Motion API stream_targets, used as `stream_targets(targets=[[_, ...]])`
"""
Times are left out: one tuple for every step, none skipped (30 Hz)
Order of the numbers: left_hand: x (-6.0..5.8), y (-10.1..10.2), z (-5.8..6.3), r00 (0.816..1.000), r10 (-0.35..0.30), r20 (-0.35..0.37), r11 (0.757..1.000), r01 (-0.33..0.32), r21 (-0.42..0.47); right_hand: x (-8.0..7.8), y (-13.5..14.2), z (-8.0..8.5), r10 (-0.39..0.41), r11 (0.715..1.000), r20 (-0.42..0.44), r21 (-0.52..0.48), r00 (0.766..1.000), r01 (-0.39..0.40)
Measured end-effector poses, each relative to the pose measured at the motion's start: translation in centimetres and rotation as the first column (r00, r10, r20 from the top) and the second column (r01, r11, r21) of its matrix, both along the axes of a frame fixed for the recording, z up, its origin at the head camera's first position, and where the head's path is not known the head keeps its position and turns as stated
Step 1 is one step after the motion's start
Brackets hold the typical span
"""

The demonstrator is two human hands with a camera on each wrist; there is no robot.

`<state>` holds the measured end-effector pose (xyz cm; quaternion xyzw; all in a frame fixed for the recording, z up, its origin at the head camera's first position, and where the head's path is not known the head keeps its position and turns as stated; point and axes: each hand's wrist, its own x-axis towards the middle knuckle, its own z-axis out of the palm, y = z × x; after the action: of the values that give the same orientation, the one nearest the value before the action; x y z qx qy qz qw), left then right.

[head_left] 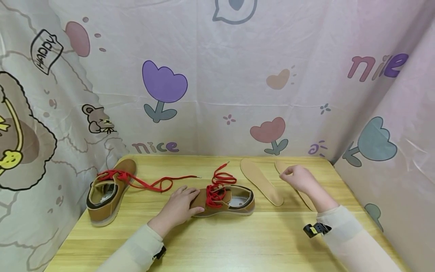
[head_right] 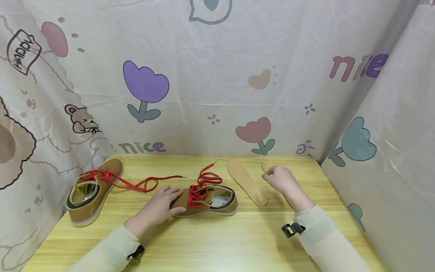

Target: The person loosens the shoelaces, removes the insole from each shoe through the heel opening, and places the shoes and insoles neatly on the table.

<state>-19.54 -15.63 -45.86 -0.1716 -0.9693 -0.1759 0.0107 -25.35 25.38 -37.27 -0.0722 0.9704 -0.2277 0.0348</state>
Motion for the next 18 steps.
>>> stream_targets(targets=[[0.0,0.0,0.0,1.0,0.0,0.001,1.0,0.0,0.0,0.1,-0.3,0.0,0.004,1.0,0.0,-0.004,1.0,-0.004],[0.0,0.0,0.0,1.0,0.0,0.001,1.0,0.0,0.0,0.3,-0.5,0.1,0.005,1.0,0.001,-0.01,1.0,-0.005],[0.0,0.0,0.0,1.0,0.0,0.001,1.0,0.0,0.0,0.4,-0.8,0.1,0.008,1.0,0.001,-0.014,1.0,-0.008],[0.0,0.0,-0.1,1.0,0.0,0.001,1.0,0.0,0.001,0.5,-1.1,0.1,0.009,1.0,0.001,-0.016,1.0,-0.009],[0.0,0.0,-0.1,1.0,0.0,0.002,1.0,0.0,0.002,0.6,-1.3,0.0,0.015,1.0,0.0,-0.019,1.0,-0.015],[0.0,0.0,-0.1,1.0,-0.001,0.002,1.0,0.001,0.004,0.6,-1.5,-0.1,0.021,1.0,-0.003,-0.02,1.0,-0.021],[0.0,0.0,-0.1,1.0,-0.001,0.002,1.0,0.001,0.005,0.7,-1.8,-0.2,0.027,0.999,-0.007,-0.023,1.0,-0.027],[0.0,0.0,-0.1,1.0,-0.001,0.002,1.0,0.001,0.006,0.7,-2.0,-0.3,0.033,0.999,-0.011,-0.026,0.999,-0.033],[0.0,-0.1,-0.1,1.0,0.0,0.002,1.0,0.0,0.006,0.7,-2.3,-0.5,0.045,0.999,-0.017,-0.026,0.999,-0.045],[0.0,-0.1,-0.1,1.0,0.0,0.002,1.0,0.0,0.006,0.7,-2.5,-0.7,0.049,0.998,-0.023,-0.025,0.999,-0.05],[0.0,-0.1,-0.2,1.0,0.001,0.001,1.0,-0.001,0.005,0.8,-2.7,-0.8,0.056,0.998,-0.03,-0.023,0.998,-0.057],[0.0,-0.1,-0.2,1.0,0.0,0.0,1.0,0.0,0.005,0.8,-2.9,-0.9,0.058,0.998,-0.039,-0.019,0.998,-0.059],[0.0,-0.1,-0.2,1.0,0.0,0.0,1.0,0.0,0.004,0.9,-3.2,-1.0,0.061,0.998,-0.041,-0.021,0.997,-0.062],[0.0,-0.1,-0.2,1.0,-0.001,-0.001,1.0,0.001,0.005,1.0,-3.4,-1.1,0.065,0.998,-0.045,-0.022,0.997,-0.066],[0.0,-0.1,-0.2,1.0,-0.002,-0.003,1.0,0.002,0.005,1.1,-3.6,-1.2,0.069,0.997,-0.049,-0.022,0.996,-0.07],[0.0,-0.1,-0.1,1.0,-0.003,-0.004,1.0,0.003,0.005,1.2,-3.9,-1.3,0.072,0.997,-0.052,-0.024,0.996,-0.073],[0.0,-0.1,-0.1,1.0,-0.004,-0.005,1.0,0.004,0.006,1.3,-4.1,-1.4,0.079,0.996,-0.058,-0.029,0.995,-0.081],[0.0,-0.1,-0.1,1.0,-0.005,-0.007,1.0,0.005,0.005,1.4,-4.3,-1.5,0.085,0.996,-0.06,-0.036,0.995,-0.087]])
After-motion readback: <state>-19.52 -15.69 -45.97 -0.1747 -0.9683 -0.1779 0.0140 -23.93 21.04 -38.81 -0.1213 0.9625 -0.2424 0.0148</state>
